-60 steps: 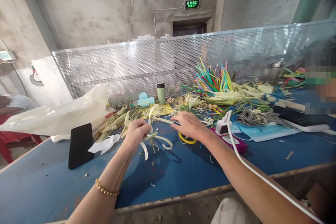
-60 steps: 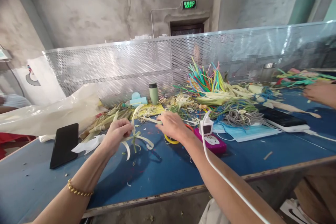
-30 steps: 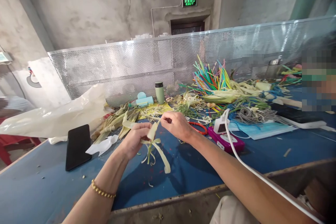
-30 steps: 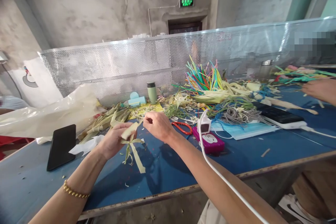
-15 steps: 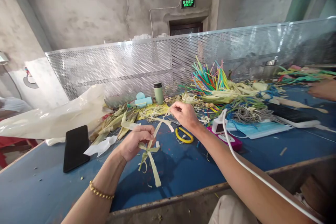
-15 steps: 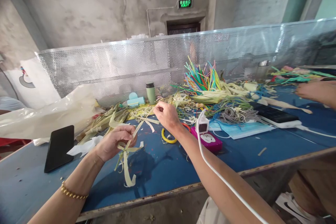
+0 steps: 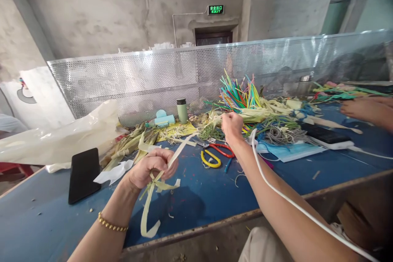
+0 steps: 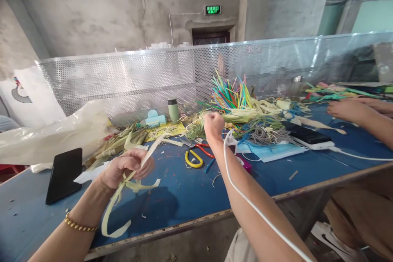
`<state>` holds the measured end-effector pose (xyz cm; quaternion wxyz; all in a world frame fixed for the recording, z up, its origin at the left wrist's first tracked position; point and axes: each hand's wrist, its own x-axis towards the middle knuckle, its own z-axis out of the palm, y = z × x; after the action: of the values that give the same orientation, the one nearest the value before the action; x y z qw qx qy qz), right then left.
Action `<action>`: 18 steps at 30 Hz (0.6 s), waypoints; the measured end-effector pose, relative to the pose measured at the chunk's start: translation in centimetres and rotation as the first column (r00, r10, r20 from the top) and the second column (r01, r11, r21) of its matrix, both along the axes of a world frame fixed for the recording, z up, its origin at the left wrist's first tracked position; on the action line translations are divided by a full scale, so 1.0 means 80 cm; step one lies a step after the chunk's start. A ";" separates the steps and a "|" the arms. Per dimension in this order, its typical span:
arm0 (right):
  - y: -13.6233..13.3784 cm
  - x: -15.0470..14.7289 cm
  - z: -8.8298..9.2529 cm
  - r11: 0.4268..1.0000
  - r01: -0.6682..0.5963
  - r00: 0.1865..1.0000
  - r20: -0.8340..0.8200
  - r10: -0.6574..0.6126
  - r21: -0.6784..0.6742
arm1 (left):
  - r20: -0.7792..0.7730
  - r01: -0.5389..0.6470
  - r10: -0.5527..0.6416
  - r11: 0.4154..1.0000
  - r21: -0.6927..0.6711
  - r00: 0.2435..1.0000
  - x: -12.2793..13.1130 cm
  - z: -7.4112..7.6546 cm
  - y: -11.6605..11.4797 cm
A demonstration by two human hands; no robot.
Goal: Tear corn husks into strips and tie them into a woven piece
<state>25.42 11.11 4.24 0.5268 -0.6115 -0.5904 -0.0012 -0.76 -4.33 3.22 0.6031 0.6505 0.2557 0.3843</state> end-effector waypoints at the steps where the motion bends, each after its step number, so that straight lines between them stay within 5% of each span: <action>1: -0.001 0.003 -0.001 1.000 0.028 1.000 0.006 -0.027 -0.012 | 0.007 -0.009 0.009 1.000 0.010 1.000 -0.001 0.000 0.002; 4: -0.014 -0.001 -0.004 0.990 0.090 0.990 0.115 -0.078 -0.104 | 0.021 -0.201 0.201 0.980 -0.001 0.979 0.000 -0.006 0.013; 6: -0.027 -0.014 -0.006 0.987 0.058 0.961 0.278 -0.015 -0.148 | 0.015 -0.432 0.432 0.901 -0.029 0.902 0.001 -0.011 0.023; 9: -0.051 -0.046 -0.006 0.970 -0.243 0.899 0.371 0.233 -0.020 | 0.019 -0.609 0.611 0.791 -0.056 0.792 0.002 -0.018 0.033; 11: -0.067 -0.068 -0.006 0.838 -0.543 0.803 0.258 0.538 -0.058 | 0.038 -0.613 0.614 0.789 -0.041 0.788 0.002 -0.021 0.035; 13: -0.082 -0.087 -0.009 0.623 -0.766 0.609 0.133 0.782 -0.158 | 0.048 -0.605 0.604 0.796 0.010 0.796 0.003 -0.021 0.035; 18: -0.103 -0.108 -0.021 0.406 -0.889 0.426 -0.055 0.903 -0.212 | 0.040 -0.601 0.601 0.791 0.111 0.798 0.010 -0.022 0.033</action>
<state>16.80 2.88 2.57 0.3577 -0.2518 -0.8398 0.3216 0.06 -1.68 1.47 0.4104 0.5696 0.4251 0.5713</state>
